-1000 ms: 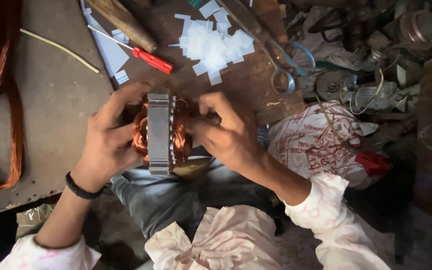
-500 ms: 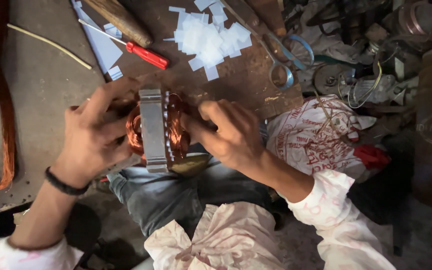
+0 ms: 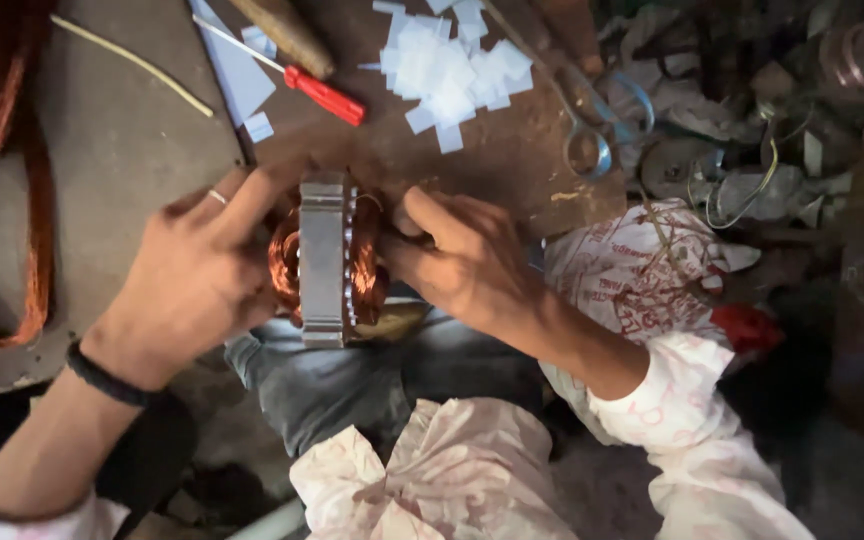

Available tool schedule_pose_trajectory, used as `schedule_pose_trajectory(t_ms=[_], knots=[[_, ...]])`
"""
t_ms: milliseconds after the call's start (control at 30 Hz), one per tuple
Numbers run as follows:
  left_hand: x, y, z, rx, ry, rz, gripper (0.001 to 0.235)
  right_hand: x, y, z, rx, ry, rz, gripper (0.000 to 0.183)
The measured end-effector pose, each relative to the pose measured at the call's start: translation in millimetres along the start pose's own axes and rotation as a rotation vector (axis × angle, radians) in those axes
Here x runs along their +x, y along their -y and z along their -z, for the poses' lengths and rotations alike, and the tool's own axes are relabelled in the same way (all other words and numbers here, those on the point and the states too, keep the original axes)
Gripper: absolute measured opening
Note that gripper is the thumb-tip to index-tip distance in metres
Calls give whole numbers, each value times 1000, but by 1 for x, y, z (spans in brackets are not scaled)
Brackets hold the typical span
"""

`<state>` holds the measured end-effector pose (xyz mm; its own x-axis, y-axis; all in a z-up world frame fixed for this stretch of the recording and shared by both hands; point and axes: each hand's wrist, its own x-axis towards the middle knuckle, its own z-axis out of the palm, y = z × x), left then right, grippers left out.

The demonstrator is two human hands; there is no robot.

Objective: The recorder is winding and assembling copper coils into an electrical motor stator core using plastic strips and a screwdriver for positioning.

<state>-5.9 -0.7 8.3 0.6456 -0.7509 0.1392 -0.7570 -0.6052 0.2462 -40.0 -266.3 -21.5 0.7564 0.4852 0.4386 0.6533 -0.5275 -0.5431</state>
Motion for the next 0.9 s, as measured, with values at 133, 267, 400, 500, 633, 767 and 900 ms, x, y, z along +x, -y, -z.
schedule_pose_trajectory(t_ms=[133, 267, 400, 500, 633, 767, 900], knots=[[-6, 9, -10, -126, -43, 35, 34, -7, 2, -4, -163, 9, 112, 14], [-6, 12, -23, -432, -205, 78, 23, -16, 6, -13, -290, -60, 95, 17], [-8, 12, -19, -402, -227, 65, 25, -17, 6, -11, -309, -83, 74, 20], [-6, 11, -8, -227, -161, 30, 31, -14, 2, -8, -256, -75, 32, 20], [-6, 5, -8, -43, 16, 25, 29, -12, -4, -8, -36, -40, -78, 14], [0, 12, -4, -60, 78, 38, 30, -7, -13, -8, 14, 0, -6, 13], [1, 12, -4, -328, -18, 49, 24, -10, -13, -11, -77, 3, 148, 19]])
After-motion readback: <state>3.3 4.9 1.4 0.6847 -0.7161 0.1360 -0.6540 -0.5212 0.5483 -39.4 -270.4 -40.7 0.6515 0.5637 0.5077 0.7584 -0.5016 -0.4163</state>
